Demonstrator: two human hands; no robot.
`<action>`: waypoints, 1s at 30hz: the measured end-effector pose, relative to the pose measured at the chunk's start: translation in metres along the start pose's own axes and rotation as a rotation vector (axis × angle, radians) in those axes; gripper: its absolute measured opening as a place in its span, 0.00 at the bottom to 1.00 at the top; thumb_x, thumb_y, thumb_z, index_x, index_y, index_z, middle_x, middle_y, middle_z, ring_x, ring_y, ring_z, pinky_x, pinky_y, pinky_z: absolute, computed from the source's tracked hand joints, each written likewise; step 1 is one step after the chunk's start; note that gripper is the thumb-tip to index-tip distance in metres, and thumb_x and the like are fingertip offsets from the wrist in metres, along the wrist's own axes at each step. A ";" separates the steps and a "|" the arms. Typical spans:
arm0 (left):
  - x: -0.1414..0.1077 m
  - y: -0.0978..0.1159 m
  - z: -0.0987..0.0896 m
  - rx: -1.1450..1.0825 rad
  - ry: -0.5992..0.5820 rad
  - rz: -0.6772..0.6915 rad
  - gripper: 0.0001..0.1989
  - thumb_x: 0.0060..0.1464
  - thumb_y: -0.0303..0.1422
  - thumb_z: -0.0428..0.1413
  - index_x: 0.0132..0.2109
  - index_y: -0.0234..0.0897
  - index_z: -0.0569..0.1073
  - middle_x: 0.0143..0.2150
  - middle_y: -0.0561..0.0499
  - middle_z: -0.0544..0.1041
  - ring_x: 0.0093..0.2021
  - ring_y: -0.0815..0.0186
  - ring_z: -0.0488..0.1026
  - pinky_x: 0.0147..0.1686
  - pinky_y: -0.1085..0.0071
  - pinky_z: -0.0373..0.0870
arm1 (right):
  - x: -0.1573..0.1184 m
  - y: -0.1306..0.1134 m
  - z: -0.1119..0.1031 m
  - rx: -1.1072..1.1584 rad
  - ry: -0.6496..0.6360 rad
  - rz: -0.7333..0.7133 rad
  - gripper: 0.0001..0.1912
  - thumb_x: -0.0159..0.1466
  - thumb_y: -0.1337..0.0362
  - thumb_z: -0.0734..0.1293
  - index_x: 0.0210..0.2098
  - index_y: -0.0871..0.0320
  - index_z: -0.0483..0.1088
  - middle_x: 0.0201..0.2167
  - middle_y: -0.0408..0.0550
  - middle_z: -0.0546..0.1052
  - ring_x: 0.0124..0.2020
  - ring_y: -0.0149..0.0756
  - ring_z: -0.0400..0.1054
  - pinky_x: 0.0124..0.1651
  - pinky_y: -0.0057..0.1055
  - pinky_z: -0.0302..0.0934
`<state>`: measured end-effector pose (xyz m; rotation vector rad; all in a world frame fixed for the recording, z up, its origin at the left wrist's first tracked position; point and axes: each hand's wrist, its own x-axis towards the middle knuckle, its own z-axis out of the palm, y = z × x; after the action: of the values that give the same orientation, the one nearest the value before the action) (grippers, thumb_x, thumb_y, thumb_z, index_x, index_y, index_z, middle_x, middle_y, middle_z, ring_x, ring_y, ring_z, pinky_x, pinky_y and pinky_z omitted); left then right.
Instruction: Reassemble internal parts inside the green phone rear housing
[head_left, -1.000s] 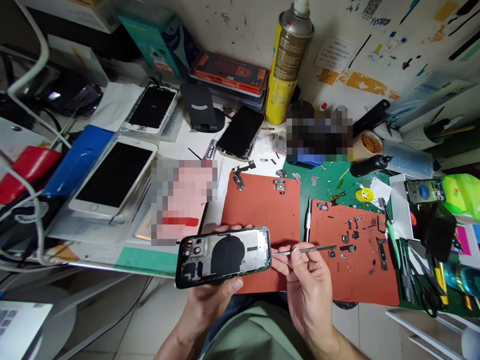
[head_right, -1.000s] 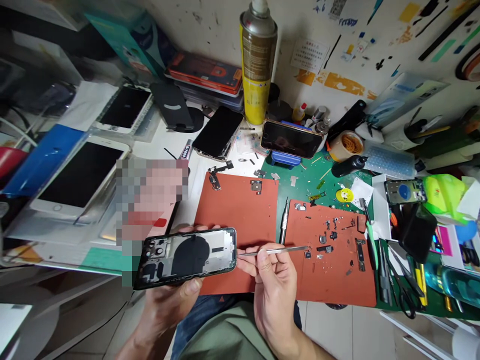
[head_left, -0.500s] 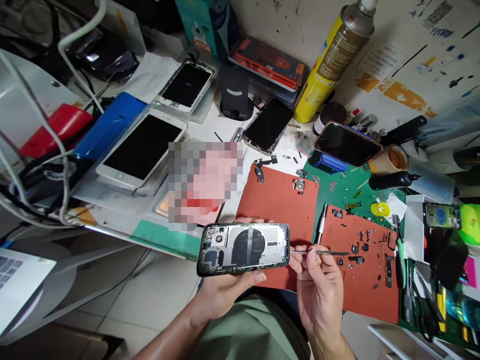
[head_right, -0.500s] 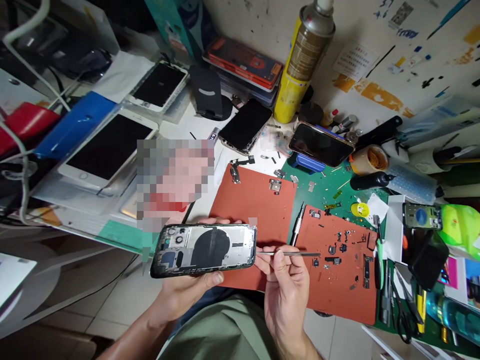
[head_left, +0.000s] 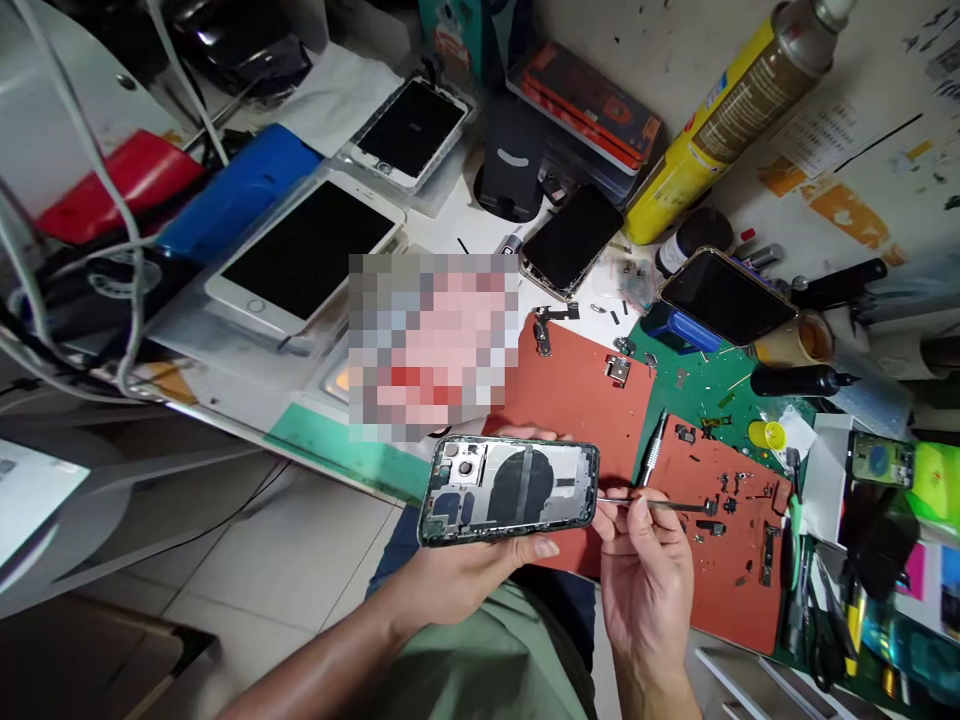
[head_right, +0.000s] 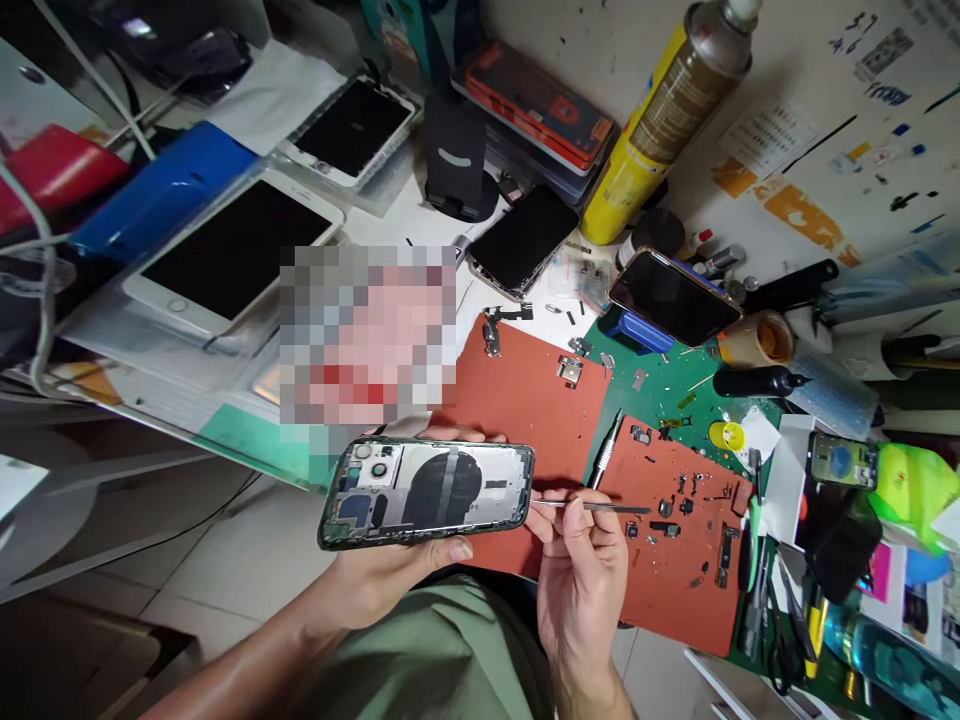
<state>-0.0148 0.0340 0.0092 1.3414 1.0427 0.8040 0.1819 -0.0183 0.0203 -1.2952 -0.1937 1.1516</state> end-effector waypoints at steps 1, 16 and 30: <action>0.001 0.002 -0.001 0.011 -0.028 0.009 0.26 0.64 0.41 0.66 0.67 0.51 0.77 0.63 0.49 0.83 0.72 0.48 0.72 0.70 0.47 0.75 | 0.000 0.001 -0.001 -0.005 0.008 -0.014 0.07 0.66 0.61 0.80 0.41 0.54 0.82 0.35 0.44 0.85 0.38 0.38 0.86 0.46 0.33 0.83; 0.003 -0.005 0.003 0.054 -0.187 0.115 0.45 0.63 0.26 0.68 0.79 0.57 0.58 0.77 0.42 0.65 0.78 0.46 0.62 0.70 0.50 0.75 | 0.009 -0.005 -0.026 -0.868 -0.414 -0.721 0.16 0.71 0.76 0.71 0.53 0.52 0.80 0.47 0.48 0.88 0.50 0.41 0.86 0.54 0.36 0.82; 0.009 -0.002 0.009 0.160 -0.185 0.154 0.49 0.60 0.29 0.71 0.79 0.61 0.57 0.76 0.46 0.66 0.78 0.50 0.63 0.66 0.61 0.78 | 0.019 -0.007 -0.025 -0.943 -0.593 -0.819 0.21 0.70 0.80 0.68 0.58 0.56 0.75 0.50 0.53 0.87 0.54 0.43 0.84 0.57 0.37 0.81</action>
<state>-0.0040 0.0385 0.0051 1.6160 0.8796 0.7050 0.2120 -0.0185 0.0088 -1.3748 -1.6976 0.6648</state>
